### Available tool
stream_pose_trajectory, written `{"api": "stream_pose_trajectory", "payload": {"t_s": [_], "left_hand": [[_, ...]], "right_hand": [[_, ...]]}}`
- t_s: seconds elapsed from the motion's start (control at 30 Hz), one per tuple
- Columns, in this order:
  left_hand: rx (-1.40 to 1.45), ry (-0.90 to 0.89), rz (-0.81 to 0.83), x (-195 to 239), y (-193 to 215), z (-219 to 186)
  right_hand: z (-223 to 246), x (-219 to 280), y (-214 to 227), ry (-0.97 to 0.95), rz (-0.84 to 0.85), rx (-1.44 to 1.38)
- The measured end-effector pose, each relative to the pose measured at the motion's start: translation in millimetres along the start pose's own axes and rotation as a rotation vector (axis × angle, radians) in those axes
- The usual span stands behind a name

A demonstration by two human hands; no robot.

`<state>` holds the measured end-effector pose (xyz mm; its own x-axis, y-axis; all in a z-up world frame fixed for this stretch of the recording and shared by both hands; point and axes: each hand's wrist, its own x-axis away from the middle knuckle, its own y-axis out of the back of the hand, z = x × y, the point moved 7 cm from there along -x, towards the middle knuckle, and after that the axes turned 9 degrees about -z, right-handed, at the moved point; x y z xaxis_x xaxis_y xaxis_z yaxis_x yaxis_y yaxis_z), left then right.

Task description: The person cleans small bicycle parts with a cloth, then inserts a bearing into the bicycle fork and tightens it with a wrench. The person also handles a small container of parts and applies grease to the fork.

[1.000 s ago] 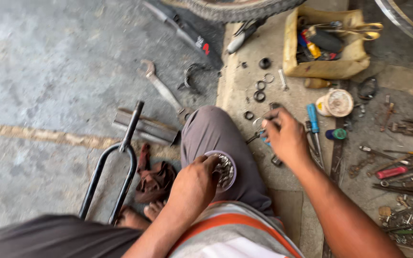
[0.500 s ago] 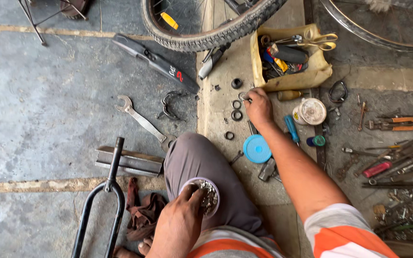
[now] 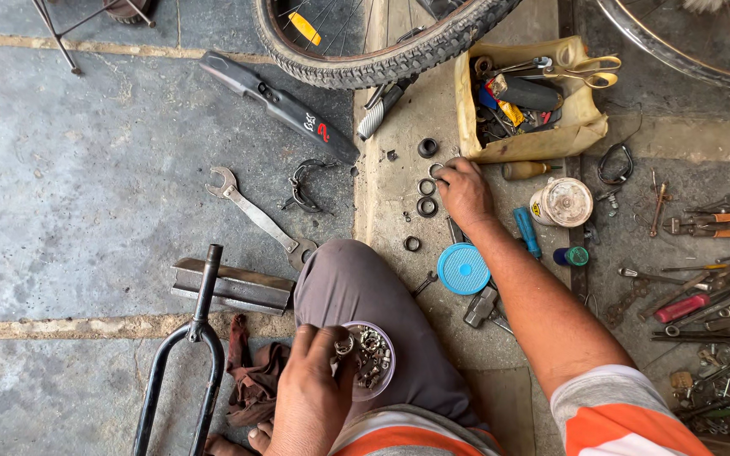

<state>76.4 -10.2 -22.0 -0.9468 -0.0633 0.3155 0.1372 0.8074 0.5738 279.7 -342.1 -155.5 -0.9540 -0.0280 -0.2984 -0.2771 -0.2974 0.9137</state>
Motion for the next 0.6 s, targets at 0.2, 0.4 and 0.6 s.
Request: {"api": "stream_pose_trajectory", "payload": {"t_s": [0.2, 0.4, 0.6], "left_hand": [[0.012, 0.048, -0.163, -1.0, 5.5, 21.5], [-0.097, 0.078, 0.037, 0.9, -15.0, 46.2], [0.034, 0.113, 0.060, 3.1, -11.4, 46.3]], "right_hand": [[-25.5, 9.1, 27.2, -0.329, -0.154, -0.070], [-29.7, 66.3, 61.7, -0.504, 0.032, -0.078], [47.1, 126.2, 70.0, -0.139, 0.496, 0.355]]}}
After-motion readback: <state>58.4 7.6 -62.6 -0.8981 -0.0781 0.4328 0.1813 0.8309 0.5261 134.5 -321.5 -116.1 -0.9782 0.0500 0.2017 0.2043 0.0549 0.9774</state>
